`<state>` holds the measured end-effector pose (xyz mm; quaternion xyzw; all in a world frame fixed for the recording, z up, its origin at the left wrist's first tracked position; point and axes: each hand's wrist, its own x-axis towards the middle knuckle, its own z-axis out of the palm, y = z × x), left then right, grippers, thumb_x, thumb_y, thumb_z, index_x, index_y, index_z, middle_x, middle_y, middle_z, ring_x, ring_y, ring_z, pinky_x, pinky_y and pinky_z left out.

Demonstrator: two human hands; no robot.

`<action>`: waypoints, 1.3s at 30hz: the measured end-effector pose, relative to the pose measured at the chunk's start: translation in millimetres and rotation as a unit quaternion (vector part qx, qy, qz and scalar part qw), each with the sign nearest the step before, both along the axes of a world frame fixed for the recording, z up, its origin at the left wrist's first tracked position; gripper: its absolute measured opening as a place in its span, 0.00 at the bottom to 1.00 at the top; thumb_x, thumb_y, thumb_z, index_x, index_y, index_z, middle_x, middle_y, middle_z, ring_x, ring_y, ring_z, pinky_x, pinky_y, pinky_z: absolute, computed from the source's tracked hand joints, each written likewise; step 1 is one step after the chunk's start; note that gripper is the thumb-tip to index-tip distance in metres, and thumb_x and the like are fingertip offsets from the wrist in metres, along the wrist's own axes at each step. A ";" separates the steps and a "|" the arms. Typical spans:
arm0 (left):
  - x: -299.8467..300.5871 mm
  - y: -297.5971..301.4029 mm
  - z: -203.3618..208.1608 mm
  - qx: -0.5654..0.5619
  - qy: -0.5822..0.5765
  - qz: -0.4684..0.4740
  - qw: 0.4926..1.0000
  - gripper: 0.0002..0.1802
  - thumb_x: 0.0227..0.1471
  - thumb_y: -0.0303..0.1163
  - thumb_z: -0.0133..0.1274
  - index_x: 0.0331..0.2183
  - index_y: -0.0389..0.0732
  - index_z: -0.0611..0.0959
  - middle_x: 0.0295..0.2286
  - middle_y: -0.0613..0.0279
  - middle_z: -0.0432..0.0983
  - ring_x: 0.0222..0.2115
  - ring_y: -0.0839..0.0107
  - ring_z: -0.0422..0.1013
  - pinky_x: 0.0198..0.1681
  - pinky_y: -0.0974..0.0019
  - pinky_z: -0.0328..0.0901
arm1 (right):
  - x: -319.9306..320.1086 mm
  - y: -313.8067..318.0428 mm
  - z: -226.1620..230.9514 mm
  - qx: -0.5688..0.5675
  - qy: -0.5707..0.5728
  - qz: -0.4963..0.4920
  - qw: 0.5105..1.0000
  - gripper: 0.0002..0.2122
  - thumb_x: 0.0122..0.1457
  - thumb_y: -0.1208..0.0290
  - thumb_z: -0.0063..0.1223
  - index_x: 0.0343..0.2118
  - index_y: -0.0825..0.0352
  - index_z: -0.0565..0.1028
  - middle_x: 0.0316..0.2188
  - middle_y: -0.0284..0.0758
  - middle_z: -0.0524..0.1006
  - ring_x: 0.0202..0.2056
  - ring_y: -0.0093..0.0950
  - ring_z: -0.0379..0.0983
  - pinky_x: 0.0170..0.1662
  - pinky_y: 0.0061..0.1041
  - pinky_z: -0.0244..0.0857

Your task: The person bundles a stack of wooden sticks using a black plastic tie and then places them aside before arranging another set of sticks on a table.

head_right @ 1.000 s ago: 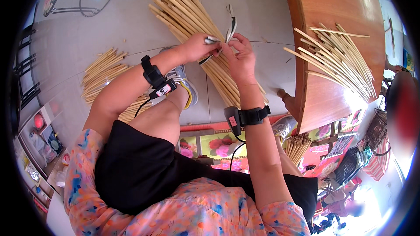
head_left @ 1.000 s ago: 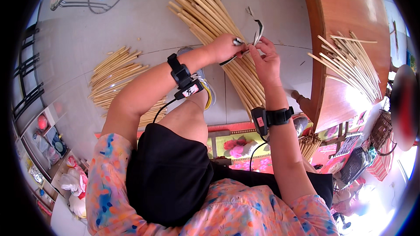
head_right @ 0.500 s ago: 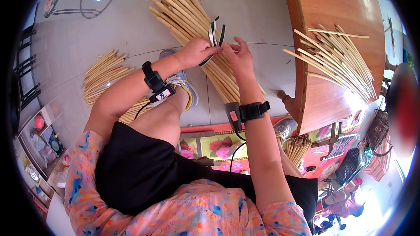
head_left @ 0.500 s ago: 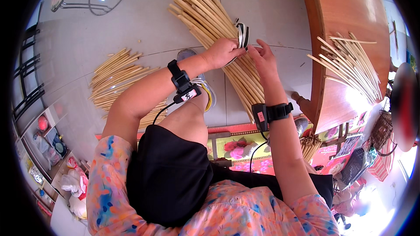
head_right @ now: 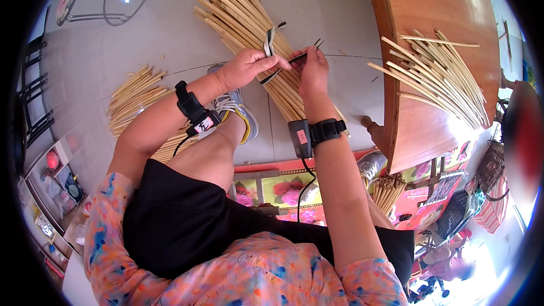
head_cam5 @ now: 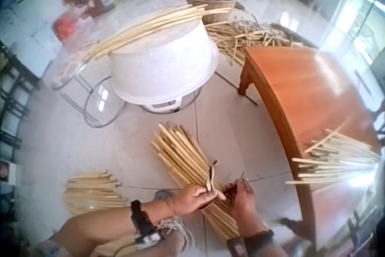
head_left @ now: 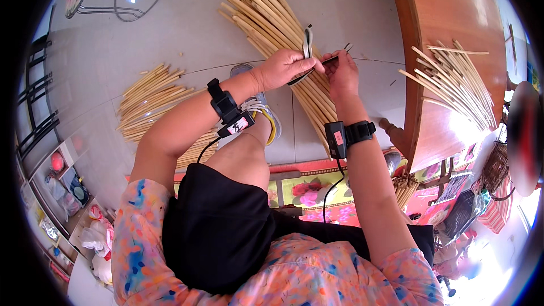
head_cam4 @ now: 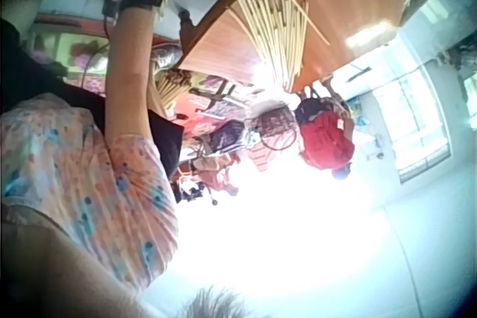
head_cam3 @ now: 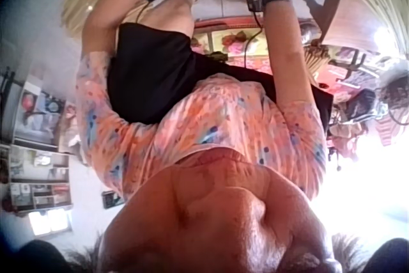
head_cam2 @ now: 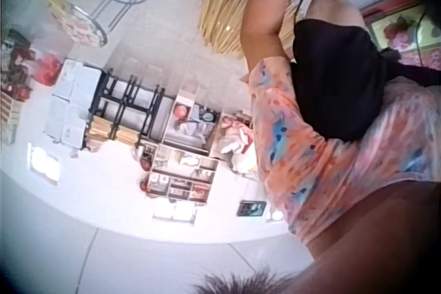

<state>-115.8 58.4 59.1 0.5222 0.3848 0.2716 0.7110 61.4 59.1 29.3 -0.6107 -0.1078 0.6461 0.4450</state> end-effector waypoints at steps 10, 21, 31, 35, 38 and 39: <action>-6.1 -12.2 -18.0 -0.044 -0.018 -0.051 0.998 0.19 0.59 0.38 0.42 0.26 0.35 0.79 0.26 0.63 0.75 0.33 0.73 0.69 0.43 0.69 0.61 | -0.3 43.6 -23.5 -0.131 -0.180 -0.001 0.975 0.12 0.56 0.68 0.44 0.20 0.70 0.71 0.18 0.37 0.73 0.20 0.29 0.70 0.20 0.25 0.62; -0.9 11.6 -5.0 0.135 0.091 0.081 0.983 0.21 0.56 0.42 0.45 0.24 0.34 0.79 0.21 0.57 0.75 0.25 0.67 0.71 0.34 0.68 0.64 | -5.2 35.7 -70.9 -0.001 -0.326 0.019 0.945 0.14 0.53 0.67 0.44 0.19 0.72 0.73 0.15 0.39 0.71 0.18 0.31 0.66 0.26 0.32 0.61; 8.2 35.9 3.7 0.001 0.091 -0.066 0.994 0.26 0.57 0.45 0.44 0.19 0.33 0.77 0.21 0.59 0.76 0.24 0.73 0.70 0.32 0.67 0.63 | -6.3 39.5 -39.4 -0.042 -0.222 -0.025 0.974 0.12 0.52 0.69 0.43 0.21 0.74 0.71 0.14 0.40 0.69 0.16 0.32 0.63 0.25 0.33 0.61; 15.1 28.4 -9.5 0.027 -0.021 -0.038 0.999 0.23 0.59 0.44 0.42 0.26 0.34 0.78 0.25 0.67 0.74 0.31 0.77 0.67 0.39 0.72 0.62 | -6.0 36.3 -37.7 0.102 -0.357 0.120 0.921 0.11 0.52 0.69 0.44 0.22 0.72 0.72 0.14 0.38 0.69 0.17 0.31 0.65 0.25 0.33 0.63; 32.4 21.1 -21.4 0.124 0.131 -0.089 0.980 0.23 0.57 0.48 0.44 0.26 0.38 0.81 0.20 0.59 0.75 0.23 0.70 0.71 0.31 0.66 0.65 | 39.8 35.7 -89.7 0.278 -0.526 0.350 0.724 0.09 0.50 0.68 0.48 0.21 0.69 0.73 0.16 0.40 0.72 0.21 0.35 0.70 0.26 0.34 0.64; 42.9 16.6 -21.8 0.187 0.154 -0.038 0.969 0.25 0.55 0.51 0.44 0.24 0.40 0.82 0.19 0.52 0.74 0.23 0.61 0.72 0.29 0.61 0.64 | 49.8 42.8 -106.1 0.216 -0.485 0.379 0.758 0.08 0.49 0.68 0.50 0.21 0.67 0.73 0.18 0.43 0.74 0.24 0.38 0.72 0.27 0.35 0.64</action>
